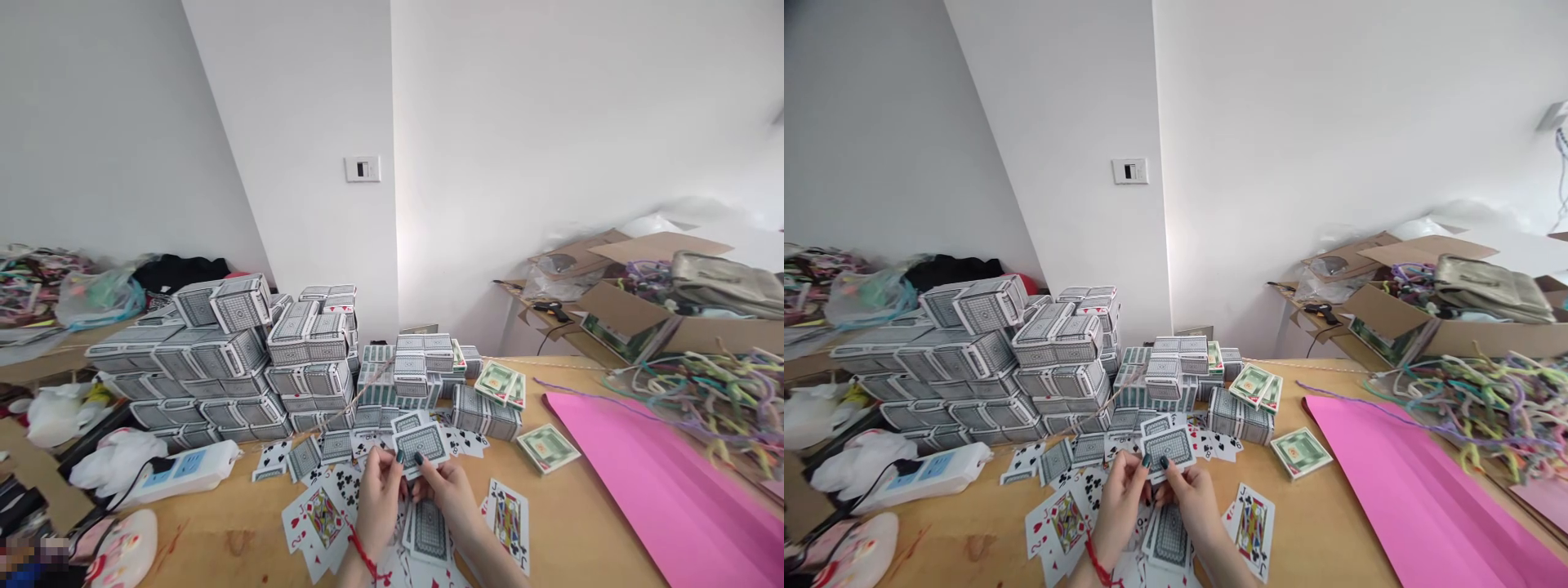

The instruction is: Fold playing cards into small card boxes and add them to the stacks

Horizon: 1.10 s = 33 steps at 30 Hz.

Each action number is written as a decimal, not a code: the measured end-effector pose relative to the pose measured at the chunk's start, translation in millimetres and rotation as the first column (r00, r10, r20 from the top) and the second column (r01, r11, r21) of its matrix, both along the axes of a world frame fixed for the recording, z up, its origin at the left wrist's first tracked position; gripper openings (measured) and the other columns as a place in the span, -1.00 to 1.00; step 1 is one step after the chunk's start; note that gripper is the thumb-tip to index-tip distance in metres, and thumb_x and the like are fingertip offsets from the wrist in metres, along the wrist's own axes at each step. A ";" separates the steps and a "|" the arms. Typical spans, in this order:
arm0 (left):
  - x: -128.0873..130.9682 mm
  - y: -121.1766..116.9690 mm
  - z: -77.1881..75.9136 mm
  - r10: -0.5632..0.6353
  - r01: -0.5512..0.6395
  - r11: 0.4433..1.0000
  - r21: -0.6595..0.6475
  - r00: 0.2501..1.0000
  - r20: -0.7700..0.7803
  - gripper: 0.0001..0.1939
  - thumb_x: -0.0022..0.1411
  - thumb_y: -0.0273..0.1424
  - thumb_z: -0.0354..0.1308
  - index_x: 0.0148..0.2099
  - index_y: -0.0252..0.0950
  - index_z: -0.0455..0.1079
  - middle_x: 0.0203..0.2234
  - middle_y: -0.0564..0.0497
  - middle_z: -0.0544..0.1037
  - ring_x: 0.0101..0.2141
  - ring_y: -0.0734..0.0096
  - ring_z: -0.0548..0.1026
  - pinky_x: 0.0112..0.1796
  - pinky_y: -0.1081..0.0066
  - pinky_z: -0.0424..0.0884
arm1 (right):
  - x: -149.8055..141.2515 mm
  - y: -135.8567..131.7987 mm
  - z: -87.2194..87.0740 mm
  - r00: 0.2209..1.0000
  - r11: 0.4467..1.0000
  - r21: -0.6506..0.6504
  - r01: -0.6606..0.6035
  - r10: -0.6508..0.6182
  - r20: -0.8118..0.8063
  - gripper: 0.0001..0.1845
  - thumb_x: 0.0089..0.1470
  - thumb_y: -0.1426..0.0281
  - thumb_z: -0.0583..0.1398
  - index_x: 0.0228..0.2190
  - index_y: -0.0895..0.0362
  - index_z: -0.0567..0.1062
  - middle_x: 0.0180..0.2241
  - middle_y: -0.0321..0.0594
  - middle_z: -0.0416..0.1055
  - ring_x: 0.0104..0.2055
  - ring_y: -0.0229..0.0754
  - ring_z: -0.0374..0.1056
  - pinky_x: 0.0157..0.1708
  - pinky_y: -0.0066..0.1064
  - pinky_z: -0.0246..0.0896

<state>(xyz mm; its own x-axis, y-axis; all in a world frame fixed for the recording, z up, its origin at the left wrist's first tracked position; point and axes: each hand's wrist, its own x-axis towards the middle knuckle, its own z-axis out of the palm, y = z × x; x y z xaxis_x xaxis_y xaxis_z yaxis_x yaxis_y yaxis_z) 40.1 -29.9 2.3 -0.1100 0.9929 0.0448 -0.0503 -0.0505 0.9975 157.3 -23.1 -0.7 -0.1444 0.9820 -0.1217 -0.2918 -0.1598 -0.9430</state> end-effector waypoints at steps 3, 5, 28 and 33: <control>2.2 -1.1 2.2 -0.030 0.031 0.999 -0.029 0.998 0.063 -0.80 0.06 -0.26 0.10 -0.39 -0.25 0.18 -0.63 0.19 0.30 -0.67 0.59 0.22 -0.59 0.54 0.18 | 0.0 -0.2 -2.9 0.997 0.999 0.031 -0.016 0.013 0.071 -0.42 -0.16 -0.05 0.13 -0.78 0.21 0.41 -0.82 -0.24 0.31 -0.74 -0.30 0.20 -0.65 -0.48 0.09; 1.0 1.2 5.1 -0.037 0.045 0.997 -0.059 0.991 0.126 -0.74 0.03 -0.24 0.12 -0.26 -0.25 0.21 -0.56 0.15 0.36 -0.69 0.62 0.18 -0.63 0.55 0.13 | 0.1 -0.7 -4.3 0.995 0.999 0.039 -0.026 0.022 0.093 -0.44 -0.15 -0.04 0.13 -0.76 0.20 0.40 -0.81 -0.26 0.31 -0.75 -0.32 0.18 -0.66 -0.49 0.07; -11.4 5.7 10.0 -0.086 0.086 0.996 -0.003 0.984 -0.153 -0.80 0.03 -0.27 0.09 -0.32 -0.29 0.35 -0.66 0.15 0.23 -0.63 0.53 0.17 -0.59 0.53 0.12 | 8.4 0.7 -1.3 0.975 0.980 0.066 0.187 -0.193 0.108 -0.58 -0.18 0.04 0.19 -0.62 0.15 0.29 -0.71 -0.44 0.06 -0.66 -0.37 -0.05 -0.66 -0.53 -0.12; -12.9 6.9 8.3 -0.033 0.041 0.998 0.041 0.982 -0.187 -0.70 0.04 -0.23 0.07 -0.21 -0.29 0.36 -0.47 0.02 0.42 -0.52 0.43 0.31 -0.47 0.47 0.24 | 6.3 1.0 -0.7 0.974 0.981 0.094 0.172 -0.184 0.132 -0.57 -0.22 0.03 0.21 -0.64 0.14 0.27 -0.69 -0.42 0.10 -0.63 -0.35 -0.02 -0.63 -0.52 -0.09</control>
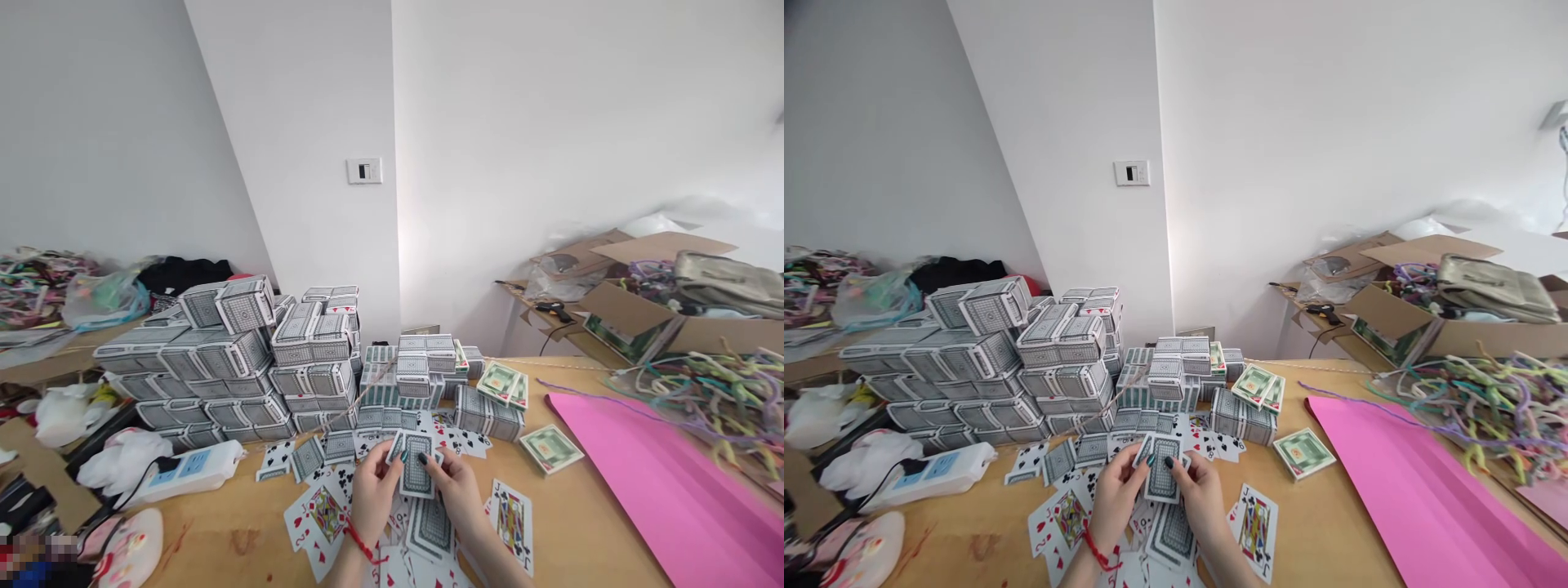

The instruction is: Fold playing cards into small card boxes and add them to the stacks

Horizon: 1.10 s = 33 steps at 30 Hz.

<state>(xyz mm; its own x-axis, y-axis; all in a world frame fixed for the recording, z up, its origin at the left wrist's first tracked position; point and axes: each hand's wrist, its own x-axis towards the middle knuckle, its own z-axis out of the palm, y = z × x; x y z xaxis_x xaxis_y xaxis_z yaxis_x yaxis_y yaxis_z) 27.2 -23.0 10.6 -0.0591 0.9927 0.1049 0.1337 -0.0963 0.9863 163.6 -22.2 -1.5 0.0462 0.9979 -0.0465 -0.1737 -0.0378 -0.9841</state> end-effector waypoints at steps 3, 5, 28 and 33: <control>-1.0 0.7 -0.6 0.046 -0.046 0.999 0.003 0.996 -0.073 -0.74 0.04 -0.19 0.06 -0.45 -0.30 0.33 -0.65 0.10 0.29 -0.58 0.46 0.24 -0.53 0.50 0.19 | -0.1 -1.0 4.1 0.999 1.000 0.006 0.020 -0.020 0.031 -0.56 -0.24 0.03 0.21 -0.66 0.14 0.27 -0.71 -0.43 0.08 -0.64 -0.35 -0.04 -0.64 -0.52 -0.11; -1.2 0.5 0.2 0.062 -0.063 0.998 0.001 0.994 -0.090 -0.70 0.04 -0.16 0.06 -0.54 -0.29 0.27 -0.70 0.14 0.19 -0.62 0.49 0.17 -0.57 0.52 0.13 | 0.6 -1.5 6.2 0.999 1.000 -0.001 0.023 -0.023 0.038 -0.57 -0.23 0.03 0.21 -0.66 0.13 0.27 -0.71 -0.43 0.07 -0.65 -0.35 -0.04 -0.65 -0.52 -0.11; -1.2 -6.2 8.1 -0.054 0.068 0.995 -0.073 0.982 0.179 -0.58 0.08 -0.19 0.02 -0.08 -0.33 0.39 -0.65 0.01 0.45 -0.65 0.40 0.34 -0.60 0.44 0.26 | 7.2 -3.1 8.1 0.980 0.996 0.084 0.035 -0.018 -0.200 -0.55 -0.13 0.03 0.17 -0.36 0.14 0.54 -0.23 -0.06 0.45 -0.17 0.00 0.34 -0.19 -0.27 0.24; -2.6 -7.2 10.1 -0.092 0.134 0.985 -0.107 0.940 0.327 -0.56 0.11 -0.19 -0.05 -0.06 -0.32 0.39 -0.29 -0.13 0.52 -0.38 0.25 0.45 -0.41 0.37 0.36 | 9.7 -0.8 6.9 0.997 0.994 0.074 0.075 -0.075 -0.007 -0.59 -0.11 0.06 0.16 -0.46 0.13 0.57 -0.24 -0.04 0.47 -0.10 0.06 0.30 -0.09 -0.20 0.15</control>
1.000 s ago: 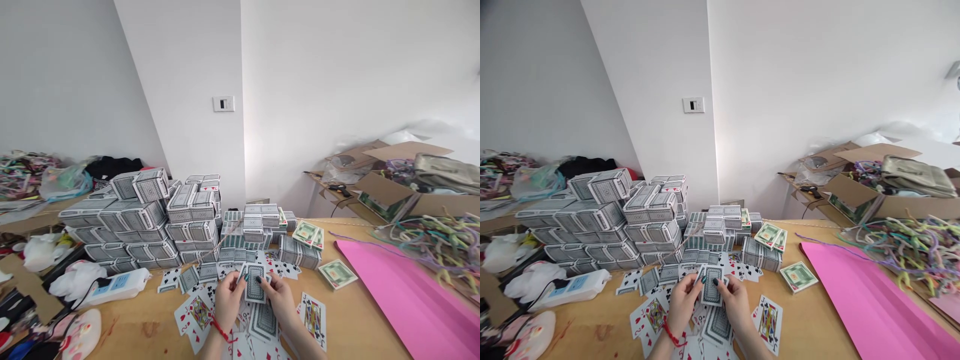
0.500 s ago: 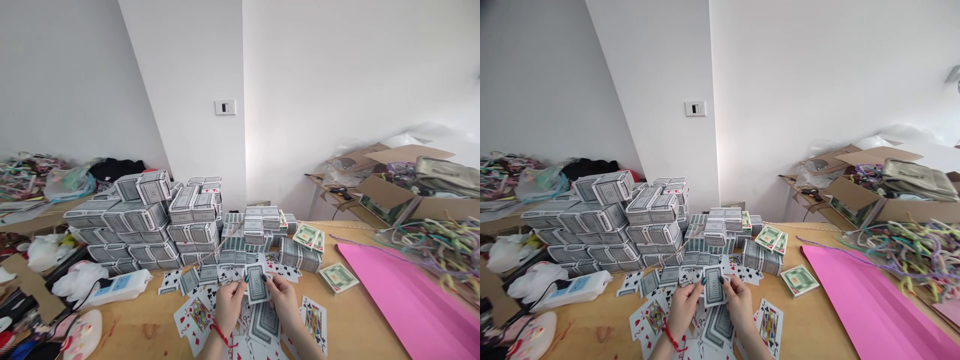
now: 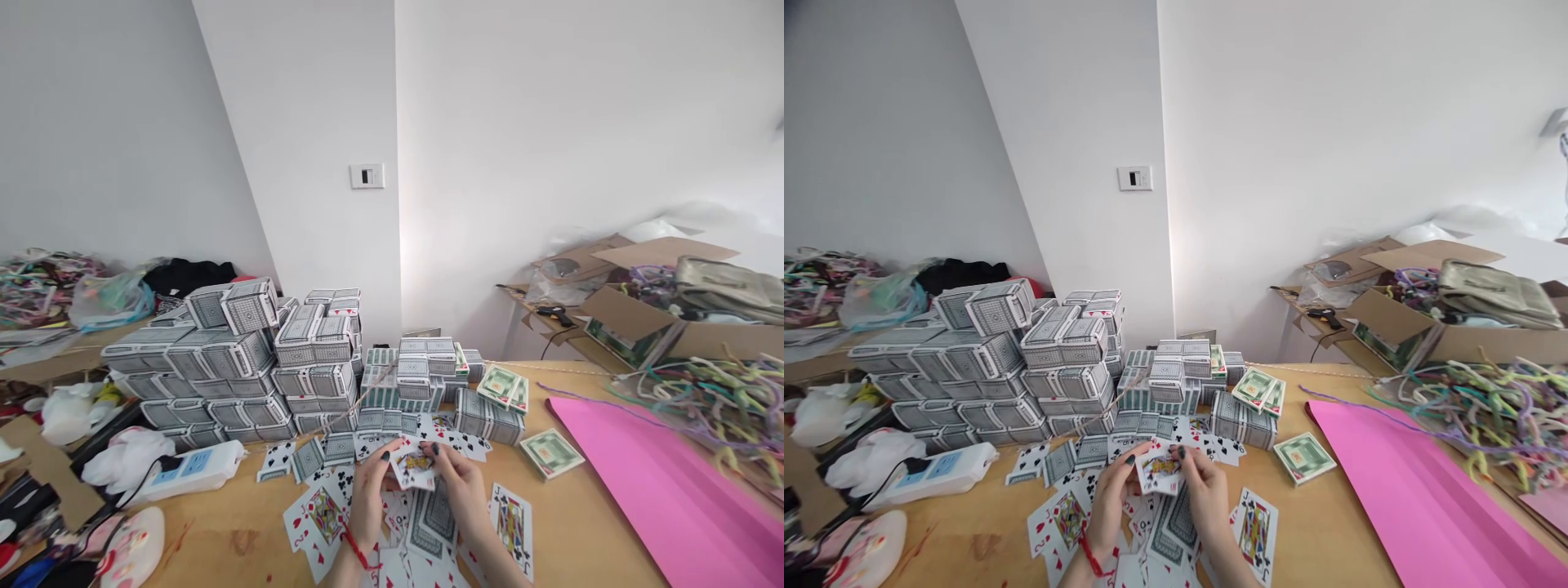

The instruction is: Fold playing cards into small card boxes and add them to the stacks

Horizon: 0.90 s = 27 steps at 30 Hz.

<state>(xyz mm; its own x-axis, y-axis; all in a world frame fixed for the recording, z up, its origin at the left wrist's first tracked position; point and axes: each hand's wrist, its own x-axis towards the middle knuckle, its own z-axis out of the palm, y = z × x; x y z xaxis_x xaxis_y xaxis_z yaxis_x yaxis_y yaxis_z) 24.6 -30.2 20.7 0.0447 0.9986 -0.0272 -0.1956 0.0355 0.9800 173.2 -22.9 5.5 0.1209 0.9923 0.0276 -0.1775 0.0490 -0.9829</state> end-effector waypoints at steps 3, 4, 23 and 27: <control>2.0 3.2 -2.3 0.033 -0.034 0.999 -0.014 0.998 -0.058 -0.49 0.01 -0.23 0.09 0.03 -0.29 0.30 -0.30 -0.09 0.51 -0.43 0.33 0.43 -0.44 0.41 0.34 | -1.9 1.8 -5.1 0.992 0.996 0.077 0.041 -0.049 0.116 -0.67 -0.18 0.13 0.23 -0.46 0.13 0.55 -0.27 -0.06 0.48 -0.16 0.03 0.33 -0.09 -0.21 0.16; 2.7 4.3 -3.7 0.053 -0.055 0.998 -0.009 0.993 -0.106 -0.44 -0.02 -0.25 0.13 0.07 -0.28 0.26 -0.36 -0.06 0.51 -0.48 0.37 0.40 -0.47 0.43 0.31 | -3.0 2.0 -7.1 0.992 0.995 0.092 0.047 -0.058 0.113 -0.66 -0.18 0.14 0.23 -0.41 0.13 0.54 -0.26 -0.06 0.47 -0.19 0.00 0.34 -0.13 -0.23 0.20; 4.4 12.1 -11.8 0.165 -0.178 0.983 -0.034 0.957 -0.238 -0.68 -0.10 -0.14 0.14 -0.61 -0.28 0.24 -0.79 0.22 0.08 -0.72 0.60 0.04 -0.66 0.54 -0.01 | -3.7 5.0 -18.2 0.994 0.996 -0.070 0.049 -0.043 0.097 -0.60 -0.25 0.04 0.24 -0.60 0.11 0.32 -0.67 -0.33 0.27 -0.60 -0.23 0.18 -0.58 -0.45 0.07; 5.0 12.3 -10.3 0.186 -0.197 0.979 -0.046 0.967 -0.176 -0.66 -0.12 -0.13 0.16 -0.61 -0.28 0.21 -0.79 0.22 0.08 -0.72 0.61 0.03 -0.66 0.54 -0.02 | -3.0 6.6 -20.4 0.996 0.998 -0.050 0.039 -0.035 0.081 -0.61 -0.24 0.06 0.24 -0.61 0.11 0.28 -0.67 -0.37 0.21 -0.61 -0.26 0.14 -0.58 -0.47 0.04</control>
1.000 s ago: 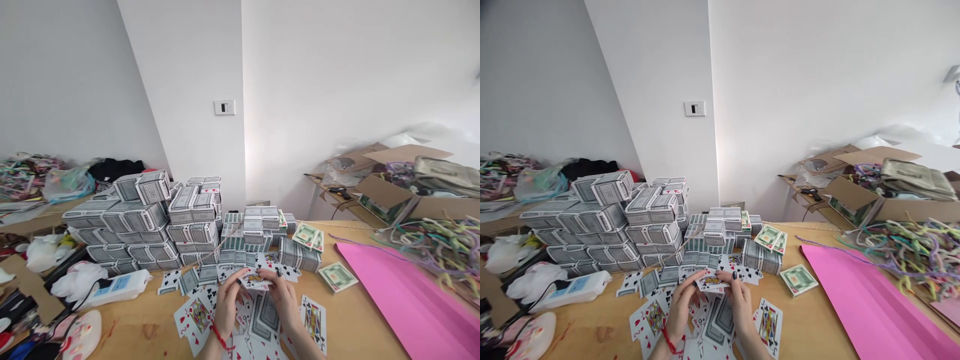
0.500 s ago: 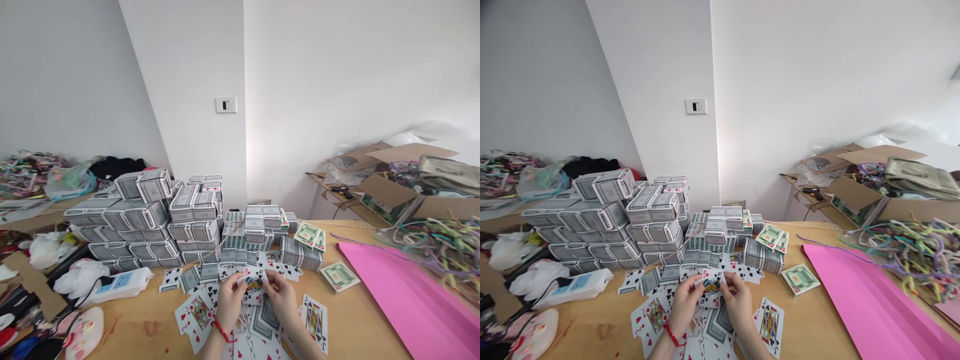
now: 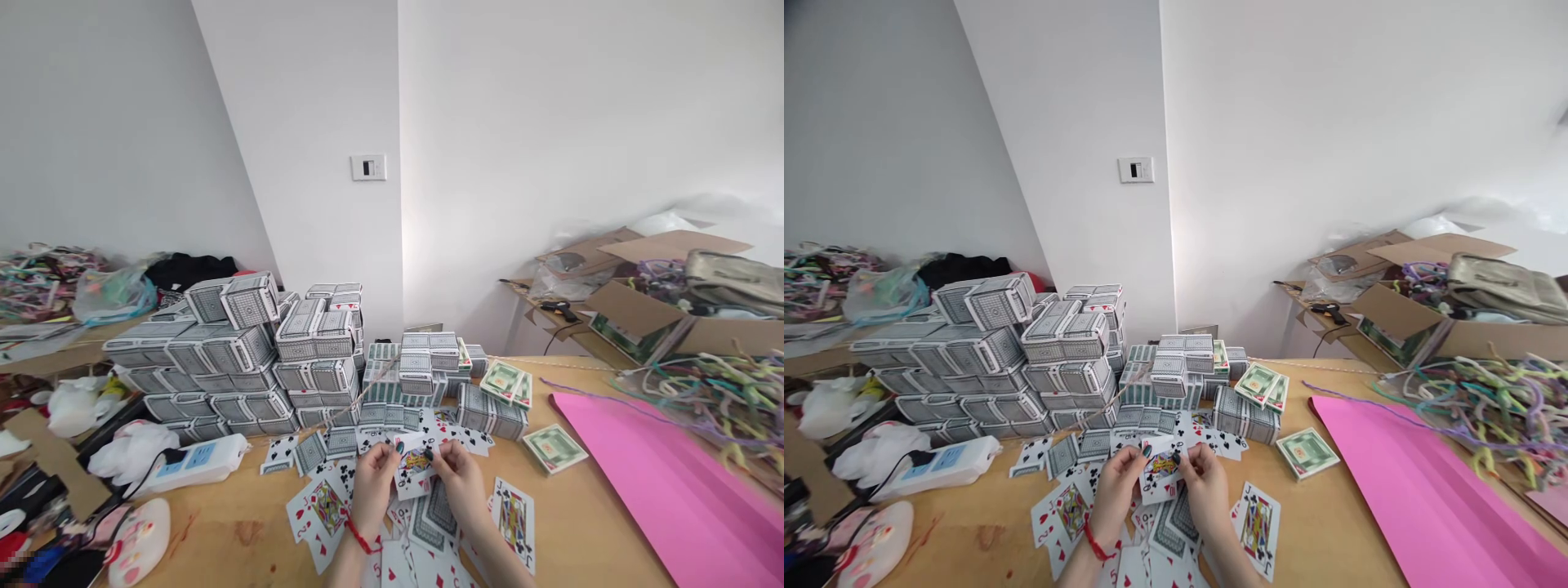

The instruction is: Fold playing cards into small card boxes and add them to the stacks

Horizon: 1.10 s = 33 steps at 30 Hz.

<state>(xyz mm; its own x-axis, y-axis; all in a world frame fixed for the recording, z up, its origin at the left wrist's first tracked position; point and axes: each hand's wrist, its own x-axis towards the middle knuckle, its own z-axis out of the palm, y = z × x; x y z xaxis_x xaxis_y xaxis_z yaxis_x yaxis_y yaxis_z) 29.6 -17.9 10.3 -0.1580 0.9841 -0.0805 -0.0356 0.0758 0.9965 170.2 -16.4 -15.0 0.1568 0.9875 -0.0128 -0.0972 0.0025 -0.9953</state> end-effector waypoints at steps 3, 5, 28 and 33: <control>0.5 -1.1 -0.2 0.003 0.000 0.999 -0.039 0.998 0.061 -0.66 -0.12 -0.11 0.15 -0.58 -0.28 0.21 -0.78 0.24 0.08 -0.73 0.63 0.02 -0.67 0.55 -0.05 | 0.1 0.2 1.8 0.999 0.999 0.017 -0.037 0.037 0.017 -0.61 -0.24 0.08 0.24 -0.62 0.11 0.26 -0.68 -0.38 0.18 -0.61 -0.29 0.10 -0.59 -0.48 0.00; 1.1 -2.2 -0.6 0.011 -0.005 0.998 -0.064 0.996 0.090 -0.66 -0.11 -0.11 0.14 -0.56 -0.28 0.22 -0.77 0.25 0.08 -0.74 0.65 -0.01 -0.69 0.56 -0.09 | 0.0 -0.3 3.7 0.998 0.998 0.023 -0.051 0.050 0.024 -0.61 -0.23 0.08 0.24 -0.63 0.11 0.26 -0.68 -0.39 0.17 -0.61 -0.29 0.09 -0.59 -0.48 -0.01; 6.8 -6.2 1.0 -0.197 0.191 0.979 0.066 0.976 0.091 -0.79 -0.05 -0.36 0.20 -0.31 -0.34 0.44 -0.45 -0.01 0.52 -0.38 0.32 0.43 -0.34 0.44 0.32 | -2.2 -5.5 12.2 0.968 0.996 -0.041 -0.085 0.073 -0.239 -0.63 -0.15 0.09 0.20 -0.53 0.18 0.44 -0.58 -0.28 0.36 -0.54 -0.24 0.20 -0.52 -0.47 0.07; 6.4 -5.1 0.9 -0.195 0.186 0.980 0.076 0.973 0.121 -0.81 -0.01 -0.34 0.16 -0.32 -0.33 0.40 -0.48 0.01 0.50 -0.42 0.37 0.41 -0.36 0.46 0.31 | -1.0 -6.8 17.8 0.972 0.993 -0.030 -0.114 0.105 -0.212 -0.64 -0.12 0.10 0.20 -0.53 0.18 0.45 -0.60 -0.28 0.36 -0.54 -0.22 0.22 -0.51 -0.47 0.09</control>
